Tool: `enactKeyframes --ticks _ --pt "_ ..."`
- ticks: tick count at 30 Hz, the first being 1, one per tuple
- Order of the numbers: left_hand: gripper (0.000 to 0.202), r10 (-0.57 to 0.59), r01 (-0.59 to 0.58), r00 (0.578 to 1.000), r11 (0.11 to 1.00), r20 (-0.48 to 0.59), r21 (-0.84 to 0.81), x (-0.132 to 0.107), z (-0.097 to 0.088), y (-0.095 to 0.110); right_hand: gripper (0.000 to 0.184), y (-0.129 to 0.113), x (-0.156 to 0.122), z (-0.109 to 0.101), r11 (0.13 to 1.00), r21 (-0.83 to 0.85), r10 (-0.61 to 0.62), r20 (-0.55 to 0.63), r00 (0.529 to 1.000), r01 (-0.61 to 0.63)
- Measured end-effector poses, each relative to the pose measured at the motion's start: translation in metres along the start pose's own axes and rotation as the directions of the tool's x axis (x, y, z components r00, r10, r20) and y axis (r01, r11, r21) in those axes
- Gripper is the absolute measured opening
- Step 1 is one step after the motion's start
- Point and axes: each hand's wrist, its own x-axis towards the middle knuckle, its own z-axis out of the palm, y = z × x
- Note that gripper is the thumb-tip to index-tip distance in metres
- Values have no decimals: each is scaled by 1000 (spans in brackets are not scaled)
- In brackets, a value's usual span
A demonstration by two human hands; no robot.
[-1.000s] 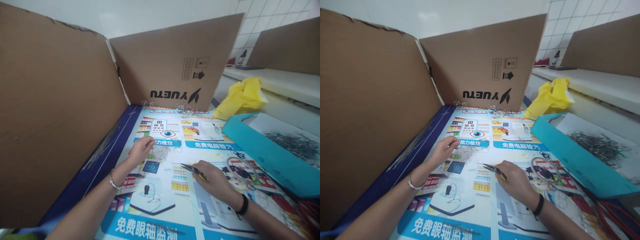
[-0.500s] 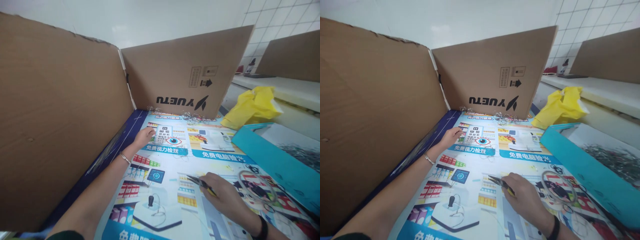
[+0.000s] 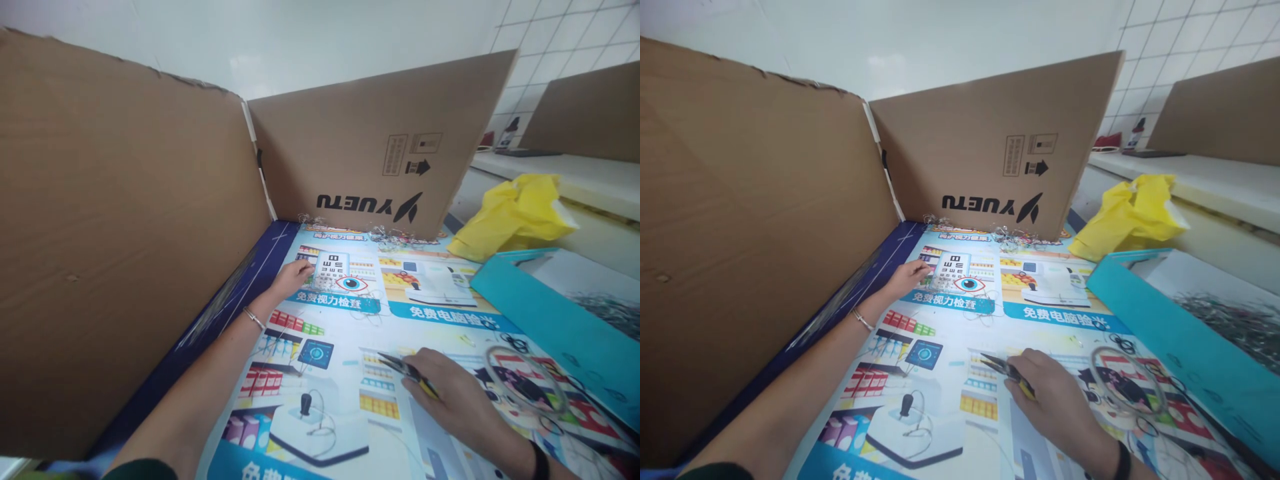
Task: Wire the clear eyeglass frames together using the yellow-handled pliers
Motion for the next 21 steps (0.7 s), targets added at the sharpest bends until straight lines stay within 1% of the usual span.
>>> enactKeyframes --ticks 4,7,10,13,15,17,19,21 --pt "15 -16 17 1000 999 9 -46 -2 3 1 30 -2 3 -11 996 -30 -80 47 996 82" --pt "13 -14 16 1000 997 28 -78 -4 5 3 35 -3 4 -18 992 -56 -109 85 990 114" --pt "13 9 -2 998 995 61 -105 -8 6 8 42 -2 4 -18 988 -63 -134 74 988 139" --pt "14 49 -35 993 991 105 -127 -12 5 12 36 -1 5 -14 989 -41 -140 7 990 140" --pt "15 77 -59 988 989 133 -139 -16 4 15 30 -5 10 -13 995 7 -104 -61 993 104" --pt "14 99 -76 982 986 159 -146 -18 3 16 28 -11 20 -14 995 94 -25 -93 995 33" --pt "14 116 -88 976 985 184 -151 -21 3 19 28 -21 35 -16 982 182 59 -63 996 -47" --pt "15 131 -100 969 983 209 -154 -23 3 23 33 -32 54 -18 965 237 124 -31 992 -113"
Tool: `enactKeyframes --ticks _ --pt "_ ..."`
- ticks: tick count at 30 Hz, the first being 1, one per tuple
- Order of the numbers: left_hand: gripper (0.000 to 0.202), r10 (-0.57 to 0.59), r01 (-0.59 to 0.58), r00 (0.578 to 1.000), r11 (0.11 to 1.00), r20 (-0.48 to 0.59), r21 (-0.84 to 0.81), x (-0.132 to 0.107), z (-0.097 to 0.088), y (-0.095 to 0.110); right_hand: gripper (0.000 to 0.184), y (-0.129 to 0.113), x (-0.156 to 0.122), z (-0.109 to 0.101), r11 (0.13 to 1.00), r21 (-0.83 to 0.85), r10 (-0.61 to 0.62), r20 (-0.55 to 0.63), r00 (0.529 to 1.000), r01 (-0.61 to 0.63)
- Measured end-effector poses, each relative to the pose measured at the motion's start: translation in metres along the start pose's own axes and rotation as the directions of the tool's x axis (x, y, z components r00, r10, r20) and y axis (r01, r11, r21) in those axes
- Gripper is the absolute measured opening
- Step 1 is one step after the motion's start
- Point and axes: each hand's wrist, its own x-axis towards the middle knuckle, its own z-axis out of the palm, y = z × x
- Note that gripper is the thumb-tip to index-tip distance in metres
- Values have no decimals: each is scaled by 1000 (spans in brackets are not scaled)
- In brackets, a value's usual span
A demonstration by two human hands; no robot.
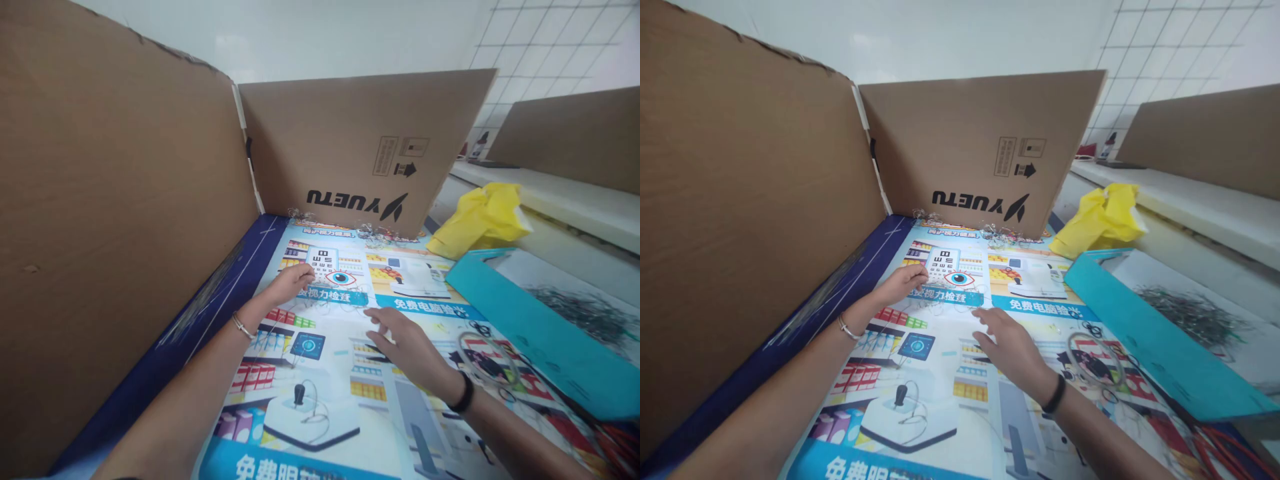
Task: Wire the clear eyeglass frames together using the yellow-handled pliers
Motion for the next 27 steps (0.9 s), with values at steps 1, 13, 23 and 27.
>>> enactKeyframes --ticks 1,13,23,27 --pt "15 7 -7 1000 1000 13 -1 -1 1 3 35 -6 9 2 1000 15 18 -13 1000 -18" --pt "14 36 -33 988 999 152 -20 -6 10 27 46 -33 36 24 982 141 130 -18 991 -126" --pt "16 29 -27 975 1000 221 -11 -14 17 41 24 -24 18 32 974 214 -53 -104 993 74" --pt "15 12 -7 974 1000 227 -24 -21 22 45 12 -24 9 31 948 306 -60 -102 993 88"
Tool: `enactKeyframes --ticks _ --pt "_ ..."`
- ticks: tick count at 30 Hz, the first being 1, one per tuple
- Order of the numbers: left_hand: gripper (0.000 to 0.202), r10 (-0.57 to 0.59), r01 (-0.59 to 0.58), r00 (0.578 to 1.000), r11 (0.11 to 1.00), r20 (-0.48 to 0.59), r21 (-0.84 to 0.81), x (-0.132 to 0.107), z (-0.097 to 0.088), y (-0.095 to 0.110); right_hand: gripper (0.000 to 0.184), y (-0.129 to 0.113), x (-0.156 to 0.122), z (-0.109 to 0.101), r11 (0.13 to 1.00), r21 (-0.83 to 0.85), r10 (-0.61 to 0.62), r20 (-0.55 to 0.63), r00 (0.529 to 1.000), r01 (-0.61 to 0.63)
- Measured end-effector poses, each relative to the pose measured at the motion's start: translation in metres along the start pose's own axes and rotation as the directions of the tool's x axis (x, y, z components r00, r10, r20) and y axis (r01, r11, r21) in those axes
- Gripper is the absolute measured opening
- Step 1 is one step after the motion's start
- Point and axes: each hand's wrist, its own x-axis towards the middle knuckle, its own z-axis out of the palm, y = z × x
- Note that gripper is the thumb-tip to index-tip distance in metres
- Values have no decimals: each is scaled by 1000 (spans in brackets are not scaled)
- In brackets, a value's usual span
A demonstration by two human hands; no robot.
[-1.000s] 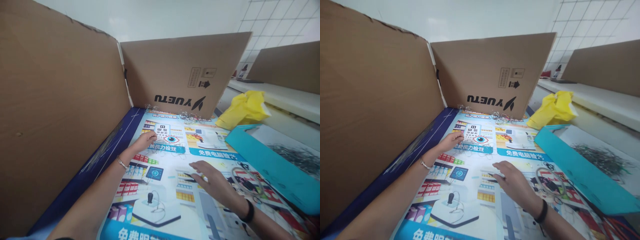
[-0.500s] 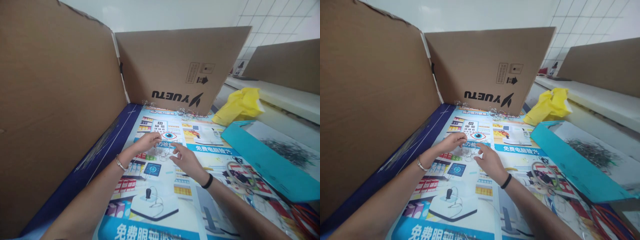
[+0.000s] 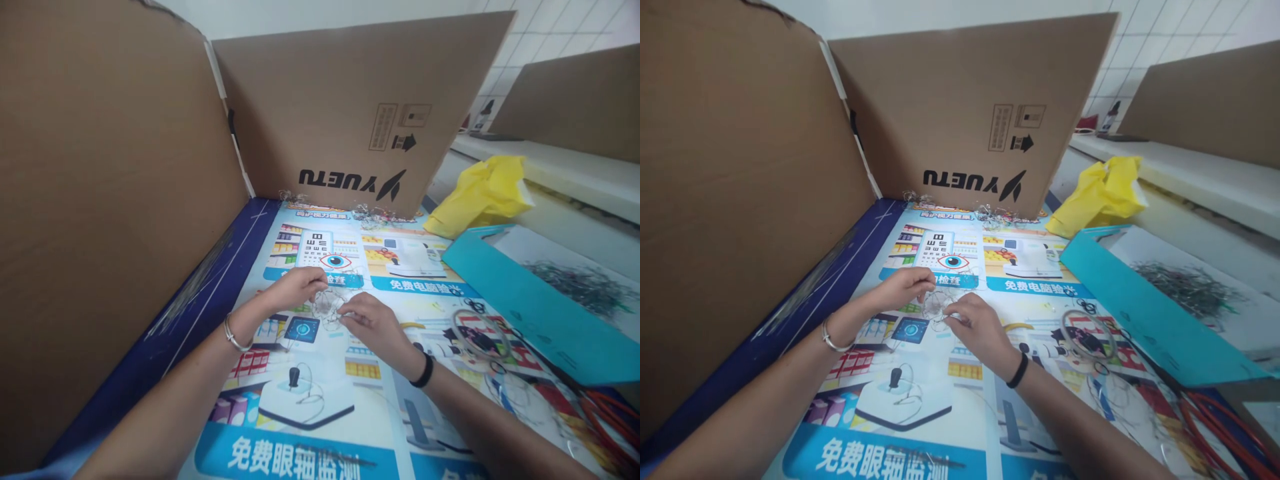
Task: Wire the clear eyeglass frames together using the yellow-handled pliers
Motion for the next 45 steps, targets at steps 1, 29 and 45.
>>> enactKeyframes --ticks 1,29,45 --pt "15 -15 15 1000 1000 2 -14 -2 2 2 11 -1 -2 -1 1000 15 6 -1 1000 -6" --pt "24 -44 58 985 995 168 -82 -39 -2 22 8 -7 -24 -1 999 5 45 -89 995 -45" --pt "24 -73 108 974 982 215 -156 -50 7 33 11 -15 -48 -6 999 39 -16 -37 999 17"
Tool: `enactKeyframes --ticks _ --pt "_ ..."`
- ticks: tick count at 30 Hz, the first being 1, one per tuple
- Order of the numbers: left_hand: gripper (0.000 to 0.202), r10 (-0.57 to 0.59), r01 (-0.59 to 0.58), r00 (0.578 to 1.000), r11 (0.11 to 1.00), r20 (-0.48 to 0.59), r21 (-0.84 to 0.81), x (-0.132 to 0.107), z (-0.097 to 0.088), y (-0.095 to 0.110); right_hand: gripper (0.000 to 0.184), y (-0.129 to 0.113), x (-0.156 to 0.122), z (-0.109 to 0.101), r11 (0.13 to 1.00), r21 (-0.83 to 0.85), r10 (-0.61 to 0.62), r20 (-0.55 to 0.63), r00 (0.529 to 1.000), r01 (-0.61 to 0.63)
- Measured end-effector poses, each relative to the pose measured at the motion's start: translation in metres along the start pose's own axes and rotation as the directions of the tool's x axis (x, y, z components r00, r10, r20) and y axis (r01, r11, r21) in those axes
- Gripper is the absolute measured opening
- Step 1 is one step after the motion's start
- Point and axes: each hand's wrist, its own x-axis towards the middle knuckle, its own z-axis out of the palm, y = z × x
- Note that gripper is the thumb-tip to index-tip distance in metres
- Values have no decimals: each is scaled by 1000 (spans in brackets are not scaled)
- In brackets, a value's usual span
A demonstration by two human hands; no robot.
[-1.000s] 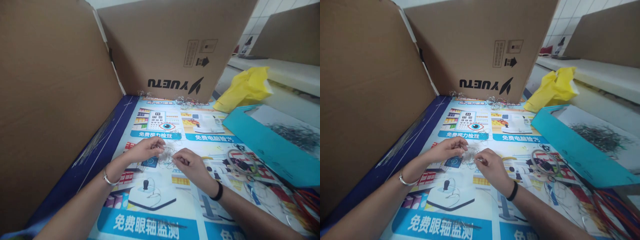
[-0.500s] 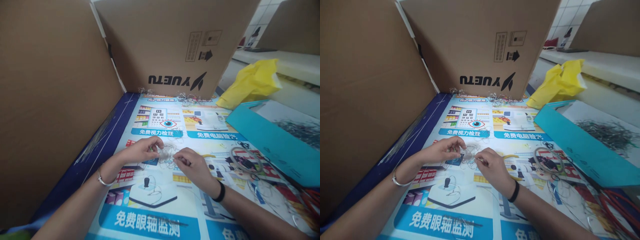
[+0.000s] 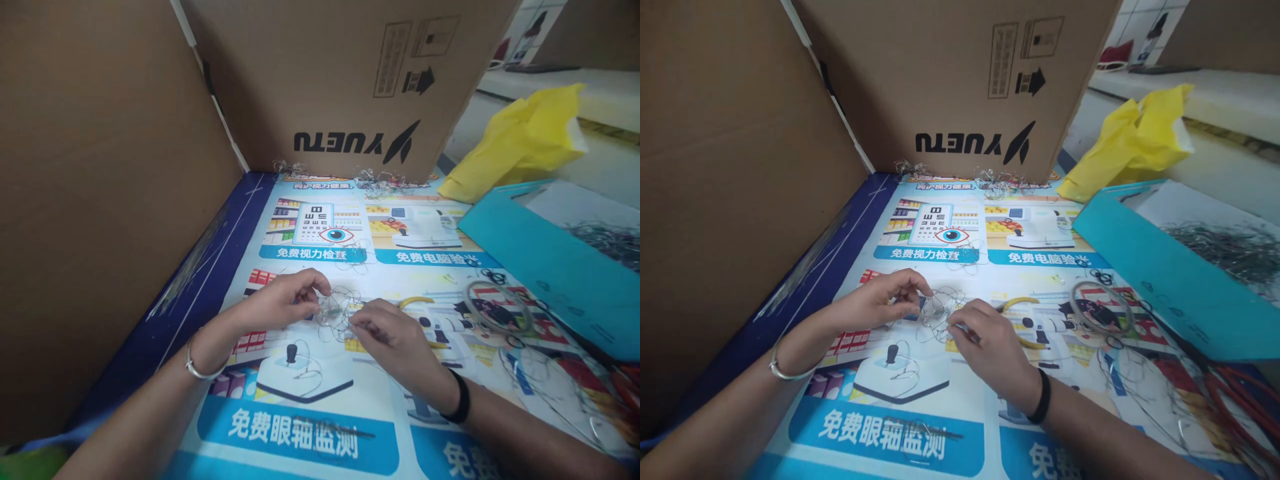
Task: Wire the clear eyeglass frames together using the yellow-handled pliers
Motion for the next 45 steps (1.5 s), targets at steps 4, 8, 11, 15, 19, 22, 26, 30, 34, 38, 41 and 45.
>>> enactKeyframes --ticks 4,8,11,15,19,22,26,30,34,38,41,45 --pt "24 21 -21 1000 999 -6 37 -3 3 5 12 -2 -5 -1 1000 17 -24 1 1000 24" --pt "23 32 -29 999 995 -27 91 -4 6 6 13 0 -8 -1 999 29 -27 -14 1000 27" --pt "15 101 -93 993 986 -54 138 -3 7 7 12 0 -9 -2 999 34 -28 -21 999 28" --pt "16 205 -192 978 952 -33 238 0 9 10 12 0 -8 -1 999 31 -27 -23 999 28" --pt "15 164 -156 986 947 -6 280 0 10 13 11 1 -8 0 1000 22 -14 -18 1000 15" --pt "15 139 -149 989 951 54 272 -2 7 15 11 2 -9 0 1000 15 -17 -21 1000 17" --pt "24 97 -139 983 948 156 287 -5 3 16 12 2 -11 0 1000 5 -18 -19 1000 18" --pt "31 102 -155 978 937 180 314 -6 7 16 12 0 -9 -1 1000 -5 10 -11 1000 -10" --pt "37 87 -134 987 912 136 387 -4 14 15 14 0 -8 -1 1000 2 9 -17 1000 -9" --pt "37 106 -144 988 900 114 412 -3 18 14 15 1 -9 -1 1000 6 -6 -25 1000 6" --pt "34 139 -167 985 904 98 394 -4 19 15 15 3 -9 0 1000 -6 -11 -35 999 11" --pt "31 147 -161 987 919 67 360 -4 21 12 16 3 -9 -1 999 -34 -44 -54 998 42"
